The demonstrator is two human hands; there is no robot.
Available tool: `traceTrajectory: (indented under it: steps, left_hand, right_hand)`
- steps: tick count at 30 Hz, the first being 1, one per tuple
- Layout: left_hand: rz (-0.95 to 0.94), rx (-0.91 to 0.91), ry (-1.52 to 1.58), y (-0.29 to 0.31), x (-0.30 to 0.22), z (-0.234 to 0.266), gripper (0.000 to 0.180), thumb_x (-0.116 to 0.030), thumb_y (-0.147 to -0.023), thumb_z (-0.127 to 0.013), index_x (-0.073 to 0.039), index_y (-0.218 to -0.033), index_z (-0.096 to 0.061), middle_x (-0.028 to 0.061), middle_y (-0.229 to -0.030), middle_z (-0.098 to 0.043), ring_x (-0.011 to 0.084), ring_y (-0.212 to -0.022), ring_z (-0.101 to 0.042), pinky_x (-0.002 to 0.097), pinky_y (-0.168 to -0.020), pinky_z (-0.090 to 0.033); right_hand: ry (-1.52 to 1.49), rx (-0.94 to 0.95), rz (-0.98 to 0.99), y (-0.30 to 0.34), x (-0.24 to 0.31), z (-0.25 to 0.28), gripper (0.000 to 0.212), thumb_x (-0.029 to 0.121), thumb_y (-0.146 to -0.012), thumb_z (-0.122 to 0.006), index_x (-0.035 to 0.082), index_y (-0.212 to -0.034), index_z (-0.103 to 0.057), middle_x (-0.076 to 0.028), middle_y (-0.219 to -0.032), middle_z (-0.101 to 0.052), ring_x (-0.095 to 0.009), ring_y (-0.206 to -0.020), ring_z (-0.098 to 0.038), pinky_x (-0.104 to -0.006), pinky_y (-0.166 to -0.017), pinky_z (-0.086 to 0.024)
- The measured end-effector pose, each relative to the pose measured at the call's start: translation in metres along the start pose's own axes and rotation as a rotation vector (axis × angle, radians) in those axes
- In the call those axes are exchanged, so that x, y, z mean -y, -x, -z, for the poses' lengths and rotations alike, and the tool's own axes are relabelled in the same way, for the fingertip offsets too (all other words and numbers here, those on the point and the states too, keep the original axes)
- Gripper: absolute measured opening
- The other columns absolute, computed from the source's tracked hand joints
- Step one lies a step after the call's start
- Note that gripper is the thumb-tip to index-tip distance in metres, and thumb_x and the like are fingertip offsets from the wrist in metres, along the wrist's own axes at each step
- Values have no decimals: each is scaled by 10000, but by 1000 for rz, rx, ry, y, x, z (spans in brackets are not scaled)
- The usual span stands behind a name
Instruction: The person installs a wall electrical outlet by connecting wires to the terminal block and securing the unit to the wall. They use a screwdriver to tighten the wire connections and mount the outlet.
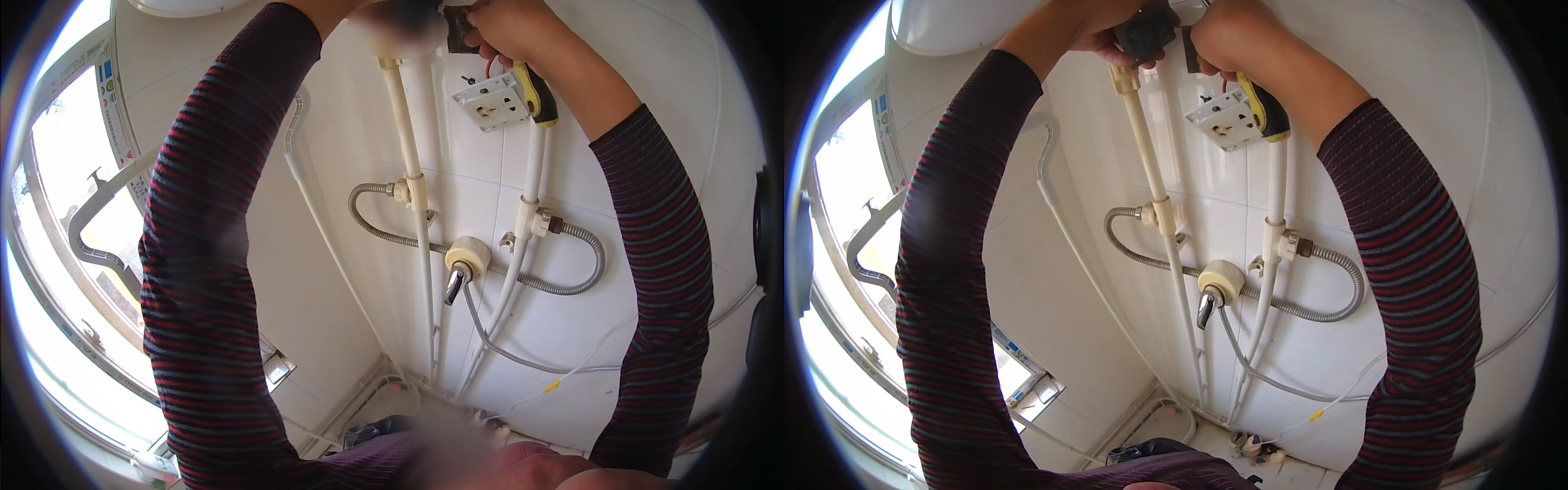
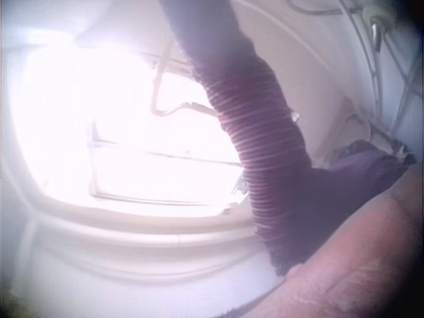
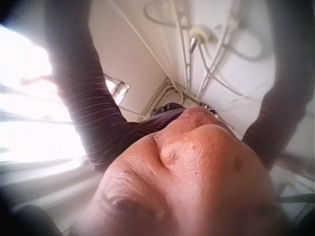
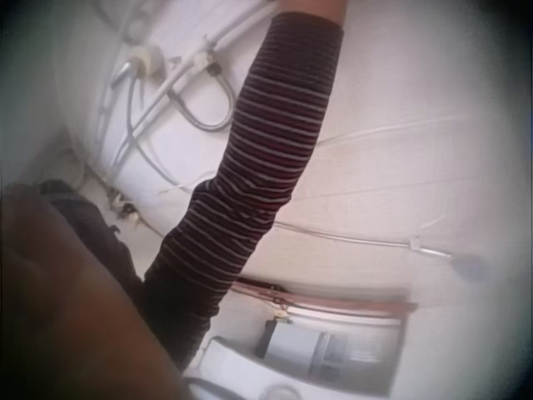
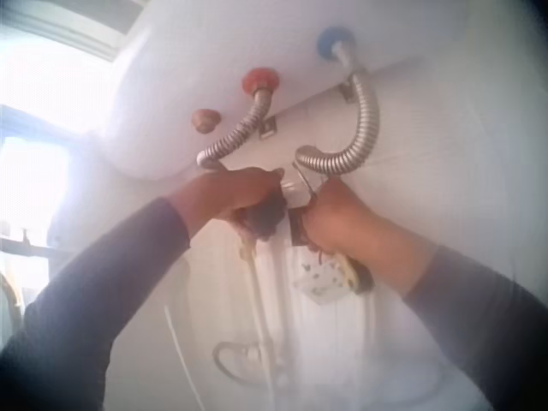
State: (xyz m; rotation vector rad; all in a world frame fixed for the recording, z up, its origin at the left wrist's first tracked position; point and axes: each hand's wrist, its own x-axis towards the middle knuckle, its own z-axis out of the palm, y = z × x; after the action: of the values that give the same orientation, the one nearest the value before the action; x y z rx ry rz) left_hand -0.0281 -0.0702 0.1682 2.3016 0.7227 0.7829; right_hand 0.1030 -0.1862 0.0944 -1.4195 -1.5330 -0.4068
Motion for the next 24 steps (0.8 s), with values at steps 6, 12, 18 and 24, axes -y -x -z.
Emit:
traceTrajectory:
  steps: [6, 12, 18, 24]
  left_hand:
    - [-96, -27, 265, -2, 18, -12, 596, -482, -1111, -320, 5, -1350, -567, 127, -1172, -649, 283, -953, -680, 479, -740, -626]
    - [-127, -73, 364, 12, 30, -20, 647, -554, -1092, -339, -9, -1397, -505, 136, -1168, -645, 290, -935, -688, 503, -771, -620]
    - [-166, -46, 415, 3, 42, -25, 632, -575, -1081, -373, -30, -1376, -496, 146, -1047, -670, 293, -912, -699, 519, -815, -611]
    - [-184, -31, 462, 10, 42, -28, 640, -577, -1081, -375, -29, -1395, -480, 176, -1117, -687, 305, -940, -712, 516, -826, -607]
  right_hand:
    - [-80, 12, -165, -3, -1, 2, 241, 172, -931, -690, -68, -948, -679, -162, -709, -692, -247, -594, -685, -382, -547, -566]
    - [-113, 14, -194, 6, 14, 5, 240, 175, -927, -688, -64, -945, -674, -166, -752, -698, -242, -623, -685, -383, -547, -552]
    - [-69, 0, -156, 11, 18, 7, 217, 154, -928, -676, -61, -953, -677, -164, -761, -701, -247, -642, -689, -392, -566, -558]
    - [-56, -10, -237, 6, 15, 5, 209, 110, -935, -654, -92, -975, -685, -191, -782, -723, -260, -665, -718, -398, -590, -580]
